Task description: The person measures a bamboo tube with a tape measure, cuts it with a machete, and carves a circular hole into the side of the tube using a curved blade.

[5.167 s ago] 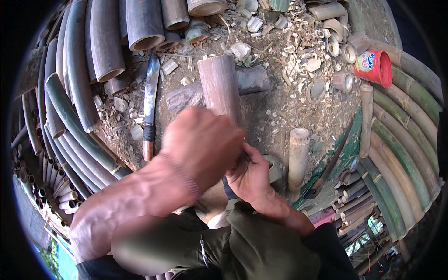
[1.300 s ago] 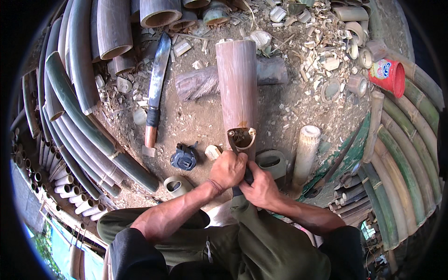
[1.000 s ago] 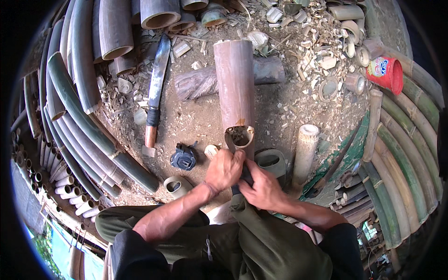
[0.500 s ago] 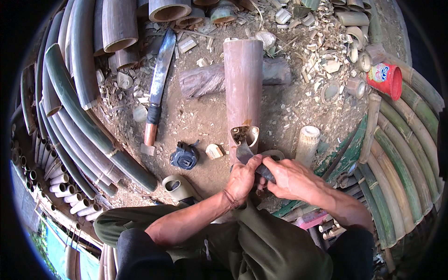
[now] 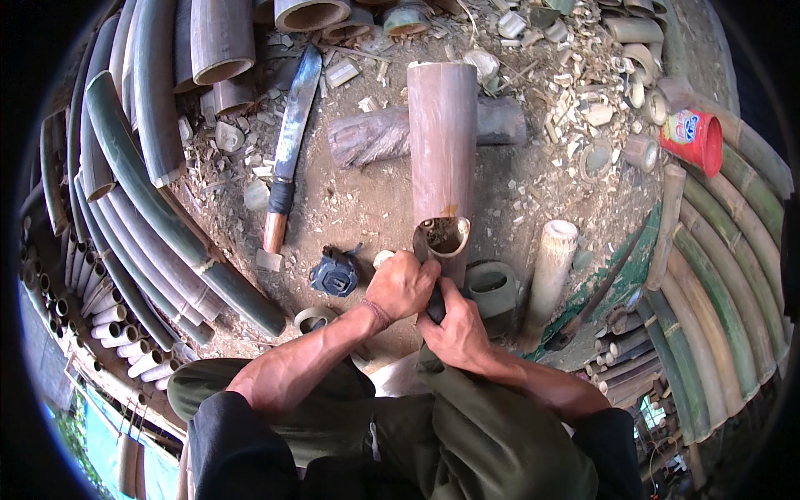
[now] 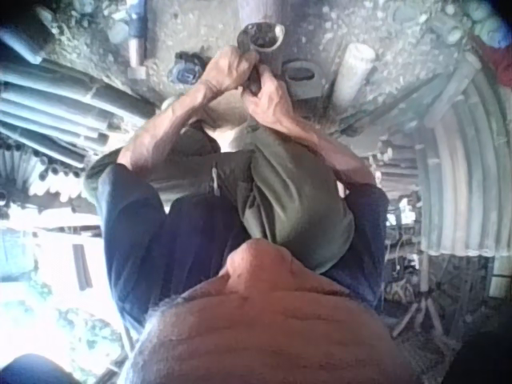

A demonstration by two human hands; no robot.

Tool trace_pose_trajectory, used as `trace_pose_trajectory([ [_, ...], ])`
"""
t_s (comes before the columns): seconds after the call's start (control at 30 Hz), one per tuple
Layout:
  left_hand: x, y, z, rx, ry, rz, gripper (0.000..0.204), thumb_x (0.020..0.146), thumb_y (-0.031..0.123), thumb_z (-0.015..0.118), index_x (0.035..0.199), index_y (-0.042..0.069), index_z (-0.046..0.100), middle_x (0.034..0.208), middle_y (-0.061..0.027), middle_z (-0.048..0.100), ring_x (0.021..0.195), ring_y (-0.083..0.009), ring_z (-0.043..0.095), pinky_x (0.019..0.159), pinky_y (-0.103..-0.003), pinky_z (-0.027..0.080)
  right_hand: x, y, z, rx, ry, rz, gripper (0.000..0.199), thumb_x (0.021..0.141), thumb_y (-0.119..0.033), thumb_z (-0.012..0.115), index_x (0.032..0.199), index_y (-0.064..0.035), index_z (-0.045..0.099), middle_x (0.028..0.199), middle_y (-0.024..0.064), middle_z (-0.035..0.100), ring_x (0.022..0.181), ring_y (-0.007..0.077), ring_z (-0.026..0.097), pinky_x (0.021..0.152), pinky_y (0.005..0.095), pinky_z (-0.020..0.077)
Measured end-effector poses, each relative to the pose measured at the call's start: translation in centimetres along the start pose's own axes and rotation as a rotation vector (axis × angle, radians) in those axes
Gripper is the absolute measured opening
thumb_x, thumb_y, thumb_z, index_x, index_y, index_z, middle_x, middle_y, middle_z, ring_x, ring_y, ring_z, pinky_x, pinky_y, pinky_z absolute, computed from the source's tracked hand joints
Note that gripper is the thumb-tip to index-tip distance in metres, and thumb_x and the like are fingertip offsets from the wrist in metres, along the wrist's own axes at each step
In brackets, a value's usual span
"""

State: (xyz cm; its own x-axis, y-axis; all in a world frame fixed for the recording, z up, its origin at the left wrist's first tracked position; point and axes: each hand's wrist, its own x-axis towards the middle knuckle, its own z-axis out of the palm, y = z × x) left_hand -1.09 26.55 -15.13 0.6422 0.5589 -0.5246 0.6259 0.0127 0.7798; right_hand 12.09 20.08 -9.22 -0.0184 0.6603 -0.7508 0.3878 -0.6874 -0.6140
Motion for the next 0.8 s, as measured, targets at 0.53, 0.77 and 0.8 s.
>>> trace_pose_trajectory([
  [0.53,0.7,7.2,0.7,-1.764,0.346,-0.425,0.034,0.098,0.028,0.044,0.098,0.003,0.067,0.062,-0.0049,0.056,0.053,-0.0136,0.051,0.052,-0.029,0.042,4.8,-12.3,-9.9,-1.115,-0.449,-0.309,0.018,0.078,-0.011,0.064,0.094,-0.0031,0.064,0.071,0.0172,0.067,0.069,0.0339,0.069,0.063,0.045,0.0533],
  [0.77,-2.1,3.1,0.8,-2.469,0.135,-0.073,0.056,0.102,0.048,0.034,0.133,0.004,0.05,0.118,-0.0087,0.065,0.107,-0.0228,0.063,0.096,-0.043,0.048,8.9,-19.7,-3.3,-1.526,-0.715,-0.317,0.008,0.077,-0.013,0.065,0.074,-0.0088,0.071,0.076,0.0128,0.07,0.075,0.0293,0.071,0.064,0.0377,0.0566],
  [0.8,-3.0,2.2,1.3,-2.444,-0.038,0.018,0.059,0.101,0.051,0.034,0.133,0.004,0.05,0.112,-0.0085,0.067,0.102,-0.0228,0.065,0.094,-0.042,0.049,8.8,-20.3,-2.6,-1.581,-0.738,-0.285,0.009,0.077,-0.015,0.066,0.073,-0.0085,0.071,0.076,0.0131,0.07,0.075,0.0299,0.071,0.064,0.0382,0.0571],
])
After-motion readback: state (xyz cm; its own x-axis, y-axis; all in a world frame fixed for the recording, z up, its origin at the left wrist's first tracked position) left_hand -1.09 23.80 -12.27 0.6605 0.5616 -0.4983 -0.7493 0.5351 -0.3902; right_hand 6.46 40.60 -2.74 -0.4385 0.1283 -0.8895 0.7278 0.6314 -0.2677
